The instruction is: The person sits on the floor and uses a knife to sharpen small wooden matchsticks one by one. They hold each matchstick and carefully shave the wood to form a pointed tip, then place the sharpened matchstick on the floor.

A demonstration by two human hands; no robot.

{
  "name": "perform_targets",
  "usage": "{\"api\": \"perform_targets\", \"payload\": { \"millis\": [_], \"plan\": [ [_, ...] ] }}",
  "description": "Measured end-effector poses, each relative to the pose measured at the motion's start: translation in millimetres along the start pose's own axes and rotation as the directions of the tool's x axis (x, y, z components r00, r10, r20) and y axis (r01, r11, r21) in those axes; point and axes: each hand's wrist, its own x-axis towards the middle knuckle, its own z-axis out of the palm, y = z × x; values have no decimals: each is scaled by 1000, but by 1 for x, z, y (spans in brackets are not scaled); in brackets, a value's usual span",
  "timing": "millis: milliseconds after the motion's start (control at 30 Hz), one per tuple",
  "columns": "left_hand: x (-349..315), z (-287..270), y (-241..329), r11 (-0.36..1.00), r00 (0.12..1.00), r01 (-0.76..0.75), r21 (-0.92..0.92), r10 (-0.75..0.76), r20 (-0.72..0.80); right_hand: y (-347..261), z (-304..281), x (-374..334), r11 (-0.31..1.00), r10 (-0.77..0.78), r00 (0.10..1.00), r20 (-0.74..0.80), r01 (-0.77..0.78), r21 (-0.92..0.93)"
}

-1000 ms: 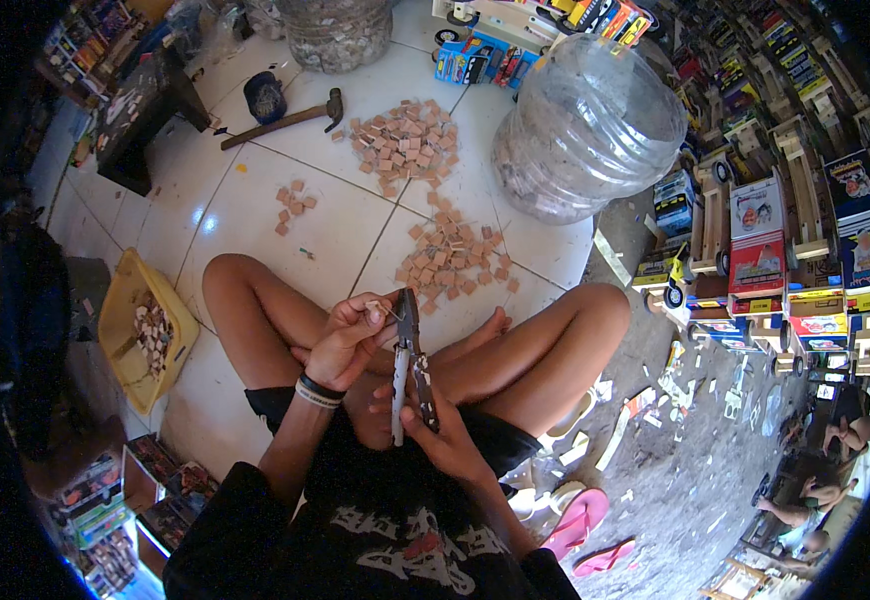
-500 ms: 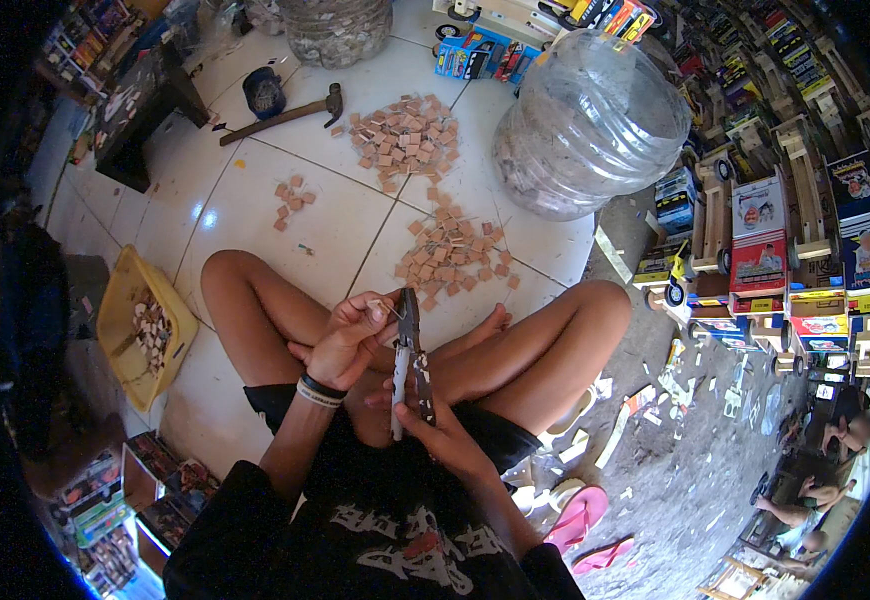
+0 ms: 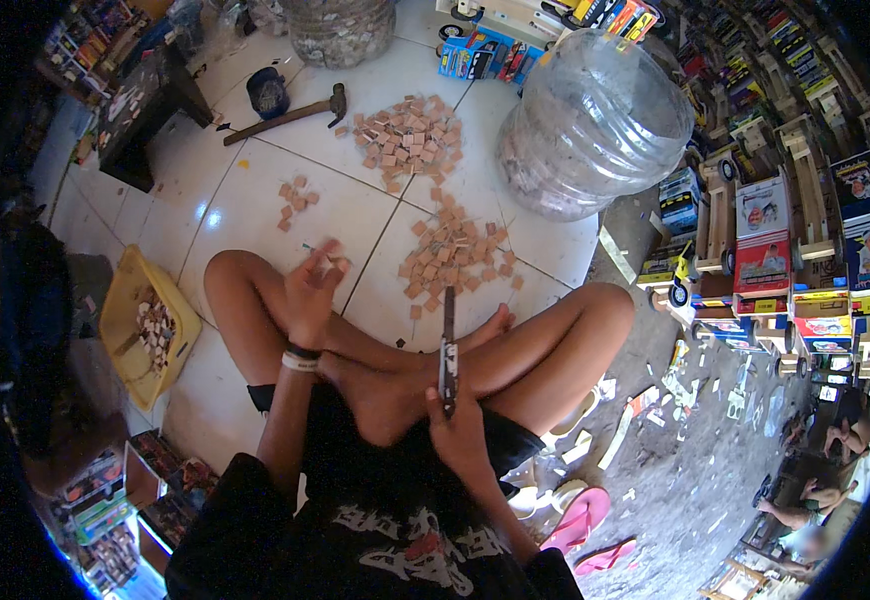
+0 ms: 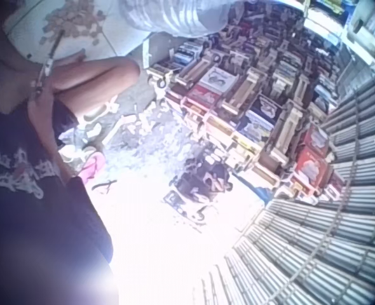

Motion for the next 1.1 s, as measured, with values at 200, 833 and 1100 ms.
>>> {"api": "perform_targets", "payload": {
  "millis": [200, 833, 1100],
  "plan": [
    [6, -2, -14, 828, 963, -237, 508, 271, 6, 4, -27, 2, 959, 89, 996, -29, -78, 271],
    [-16, 41, 28, 943, 944, -248, 222, 184, 274, -2, -22, 2, 988, 134, 978, 159, -145, 60],
    [-26, 46, 68, 918, 895, -386, 91, 349, 276, -17, -23, -4, 999, -45, 989, 144, 48, -12]
  ]
}}
